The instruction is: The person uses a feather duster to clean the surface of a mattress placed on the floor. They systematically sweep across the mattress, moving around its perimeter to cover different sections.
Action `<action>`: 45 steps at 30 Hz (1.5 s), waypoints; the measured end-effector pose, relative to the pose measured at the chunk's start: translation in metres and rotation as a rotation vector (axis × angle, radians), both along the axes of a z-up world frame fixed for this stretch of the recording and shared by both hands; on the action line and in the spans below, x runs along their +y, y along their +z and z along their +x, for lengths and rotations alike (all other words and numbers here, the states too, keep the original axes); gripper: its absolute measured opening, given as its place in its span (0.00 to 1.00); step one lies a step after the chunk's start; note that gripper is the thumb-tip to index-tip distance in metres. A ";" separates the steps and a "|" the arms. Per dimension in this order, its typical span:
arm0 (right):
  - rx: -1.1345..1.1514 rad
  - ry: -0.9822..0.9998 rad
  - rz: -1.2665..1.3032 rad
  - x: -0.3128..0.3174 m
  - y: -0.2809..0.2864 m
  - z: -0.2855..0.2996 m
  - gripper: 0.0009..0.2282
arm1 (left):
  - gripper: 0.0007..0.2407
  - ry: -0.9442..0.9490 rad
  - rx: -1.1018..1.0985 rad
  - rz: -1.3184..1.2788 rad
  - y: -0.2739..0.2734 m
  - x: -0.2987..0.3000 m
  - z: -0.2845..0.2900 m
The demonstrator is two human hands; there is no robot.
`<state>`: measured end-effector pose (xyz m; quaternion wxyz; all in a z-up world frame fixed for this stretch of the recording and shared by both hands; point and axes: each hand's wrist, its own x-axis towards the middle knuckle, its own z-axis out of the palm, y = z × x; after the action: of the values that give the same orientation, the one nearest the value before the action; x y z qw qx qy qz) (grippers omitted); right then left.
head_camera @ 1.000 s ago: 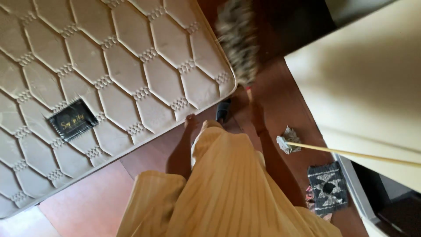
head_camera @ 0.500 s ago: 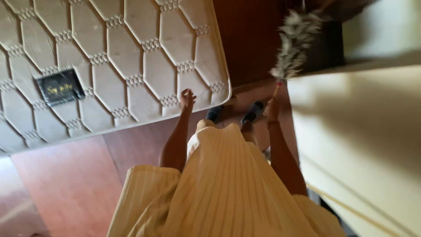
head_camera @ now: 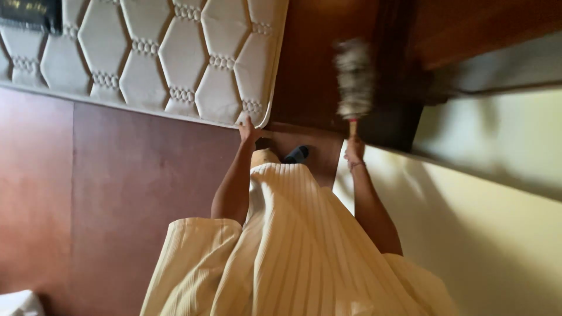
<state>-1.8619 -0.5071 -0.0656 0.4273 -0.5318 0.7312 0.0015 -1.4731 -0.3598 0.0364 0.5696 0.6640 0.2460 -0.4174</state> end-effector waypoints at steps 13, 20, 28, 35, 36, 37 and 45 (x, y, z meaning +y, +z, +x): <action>-0.599 0.021 0.009 -0.099 0.186 0.089 0.12 | 0.37 0.190 -0.104 0.004 -0.125 -0.006 0.009; -0.499 0.349 0.087 -0.194 0.165 0.125 0.10 | 0.33 0.320 -0.053 -0.026 -0.136 -0.006 0.021; -0.304 0.512 -0.234 -0.290 0.031 0.190 0.07 | 0.29 0.501 -0.031 0.052 -0.139 -0.024 0.034; -0.135 1.874 -0.011 -0.149 0.134 0.322 0.09 | 0.33 0.358 -0.181 0.416 -0.110 -0.047 0.064; -0.142 1.898 -0.011 -0.145 0.122 0.332 0.09 | 0.33 0.382 -0.182 0.422 -0.109 -0.052 0.065; 0.001 2.016 -0.020 -0.136 0.112 0.345 0.14 | 0.30 0.403 -0.282 0.506 -0.104 -0.051 0.069; -0.200 1.936 0.060 -0.224 0.150 0.408 0.16 | 0.26 0.568 -0.433 0.439 -0.073 -0.078 0.092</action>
<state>-1.4540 -0.7308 0.0843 0.3145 -0.8894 -0.0624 0.3257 -1.3814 -0.4380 -0.0362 0.5454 0.7478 0.3772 -0.0322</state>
